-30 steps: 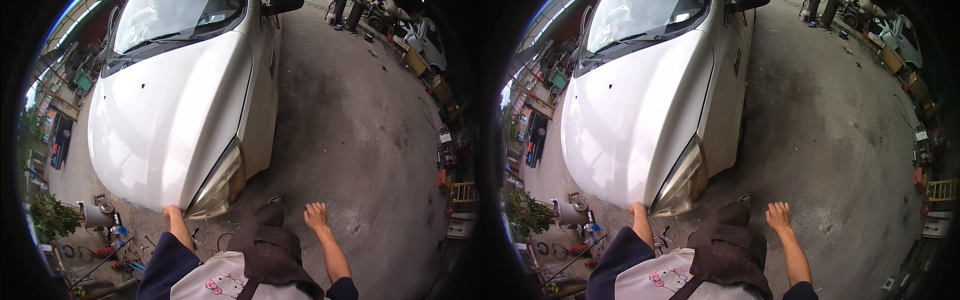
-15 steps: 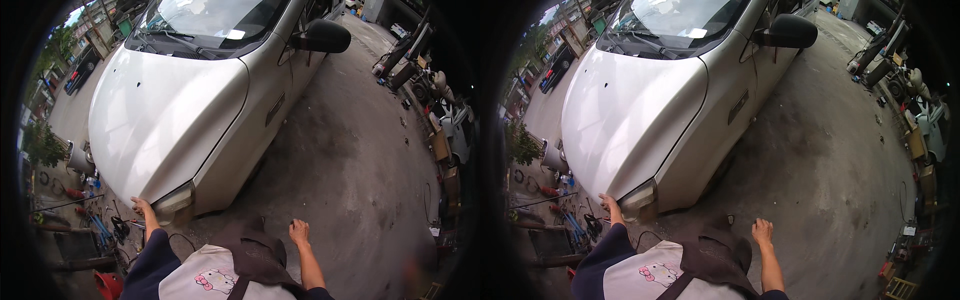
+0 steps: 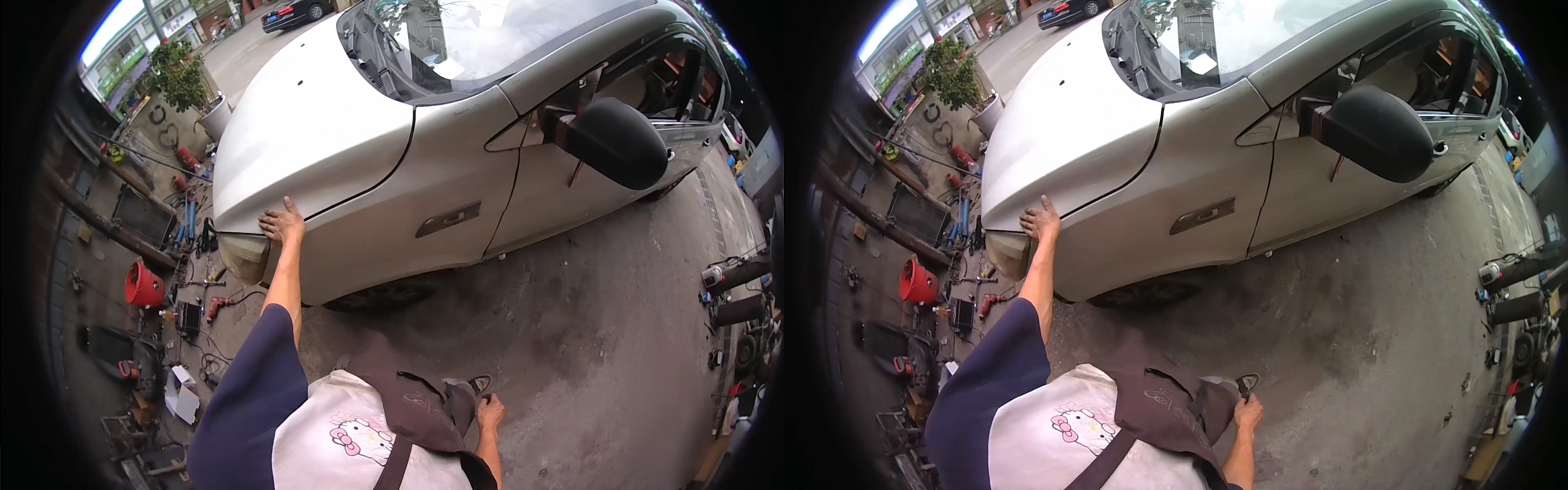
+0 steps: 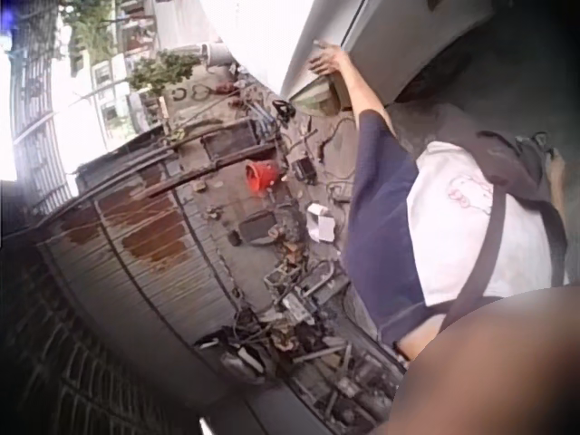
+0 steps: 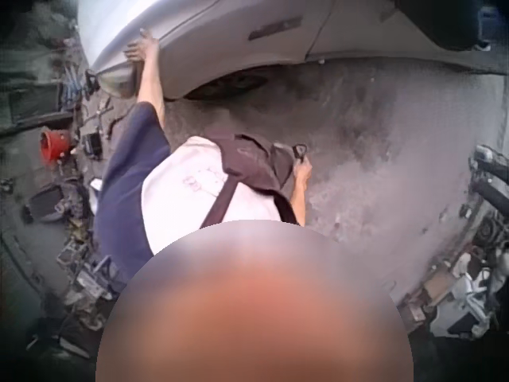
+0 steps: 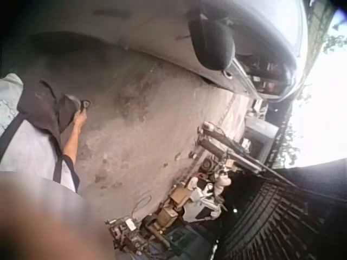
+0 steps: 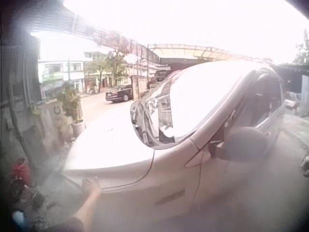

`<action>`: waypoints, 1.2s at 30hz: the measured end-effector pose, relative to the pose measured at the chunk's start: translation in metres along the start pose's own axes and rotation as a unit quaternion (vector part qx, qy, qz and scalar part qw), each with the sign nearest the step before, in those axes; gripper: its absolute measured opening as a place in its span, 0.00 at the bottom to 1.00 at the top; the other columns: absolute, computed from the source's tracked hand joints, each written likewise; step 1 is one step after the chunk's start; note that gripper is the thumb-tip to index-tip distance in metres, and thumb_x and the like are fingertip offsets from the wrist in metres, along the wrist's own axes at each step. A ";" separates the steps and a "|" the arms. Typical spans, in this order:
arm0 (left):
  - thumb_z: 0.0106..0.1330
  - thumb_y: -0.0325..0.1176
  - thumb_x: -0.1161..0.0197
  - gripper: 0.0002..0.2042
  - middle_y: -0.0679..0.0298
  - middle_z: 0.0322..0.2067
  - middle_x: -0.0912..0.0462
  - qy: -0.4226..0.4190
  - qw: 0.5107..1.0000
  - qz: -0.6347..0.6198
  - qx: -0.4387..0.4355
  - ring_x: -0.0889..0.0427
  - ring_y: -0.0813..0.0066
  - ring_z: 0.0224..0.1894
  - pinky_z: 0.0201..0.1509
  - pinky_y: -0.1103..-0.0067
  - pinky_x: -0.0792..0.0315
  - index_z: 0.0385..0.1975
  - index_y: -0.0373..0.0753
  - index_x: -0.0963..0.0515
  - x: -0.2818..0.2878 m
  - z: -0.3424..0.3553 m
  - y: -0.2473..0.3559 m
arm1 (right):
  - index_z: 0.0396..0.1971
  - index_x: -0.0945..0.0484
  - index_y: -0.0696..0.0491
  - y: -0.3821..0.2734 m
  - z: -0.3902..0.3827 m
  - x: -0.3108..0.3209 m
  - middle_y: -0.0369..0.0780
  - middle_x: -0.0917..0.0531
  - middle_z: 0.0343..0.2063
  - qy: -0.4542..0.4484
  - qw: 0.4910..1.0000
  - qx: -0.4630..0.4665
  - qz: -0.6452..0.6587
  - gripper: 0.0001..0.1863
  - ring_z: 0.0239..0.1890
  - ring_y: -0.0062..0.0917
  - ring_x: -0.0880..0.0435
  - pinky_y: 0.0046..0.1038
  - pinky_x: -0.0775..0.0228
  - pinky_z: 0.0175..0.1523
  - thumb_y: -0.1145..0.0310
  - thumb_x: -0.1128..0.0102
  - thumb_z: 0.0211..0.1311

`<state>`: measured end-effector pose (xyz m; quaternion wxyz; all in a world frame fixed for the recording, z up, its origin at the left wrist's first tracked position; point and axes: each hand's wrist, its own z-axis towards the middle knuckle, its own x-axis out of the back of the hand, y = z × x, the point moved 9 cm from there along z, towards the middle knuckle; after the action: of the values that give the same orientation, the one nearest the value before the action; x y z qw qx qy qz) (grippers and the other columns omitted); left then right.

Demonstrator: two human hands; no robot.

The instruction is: The person closes the car hood and repeatedly aligns the front bumper to the white car. They use a red power drill to remove fasteners from the bumper area, then retrieve a long metal rod from a parts bin and insert it into the bumper cavity to adjust alignment. The person continues to reposition the bumper by hand and uses the drill again near the wheel arch.

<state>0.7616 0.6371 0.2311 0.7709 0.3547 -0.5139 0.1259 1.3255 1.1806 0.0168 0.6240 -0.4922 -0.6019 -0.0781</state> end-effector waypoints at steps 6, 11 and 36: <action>0.70 0.62 0.66 0.45 0.33 0.69 0.64 -0.024 0.998 0.011 -0.049 0.67 0.39 0.73 0.74 0.57 0.67 0.67 0.20 0.58 0.021 -0.164 0.163 | 0.28 0.21 0.60 0.091 0.125 0.139 0.52 0.17 0.28 -0.004 0.999 0.041 0.013 0.07 0.33 0.48 0.18 0.42 0.29 0.40 0.73 0.45 0.53; 0.68 0.64 0.63 0.47 0.31 0.68 0.65 -0.008 0.997 0.002 -0.071 0.67 0.39 0.73 0.74 0.57 0.66 0.67 0.19 0.59 0.024 -0.231 0.244 | 0.29 0.19 0.59 0.129 0.233 0.216 0.52 0.17 0.28 -0.008 0.995 0.101 -0.027 0.08 0.33 0.48 0.17 0.42 0.28 0.40 0.72 0.46 0.53; 0.59 0.47 0.45 0.25 0.38 0.47 0.23 -0.199 0.892 -0.212 0.347 0.25 0.44 0.54 0.58 0.62 0.31 0.43 0.26 0.22 -0.161 -0.746 0.129 | 0.34 0.16 0.54 0.240 0.725 0.221 0.51 0.16 0.33 -0.421 0.812 0.312 -0.258 0.15 0.42 0.47 0.17 0.42 0.26 0.49 0.62 0.46 0.54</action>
<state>1.1432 1.2619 -0.0216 0.4883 0.7178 -0.4930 0.0566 1.0609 1.9245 -0.0764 0.3868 -0.0827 -0.9024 0.1706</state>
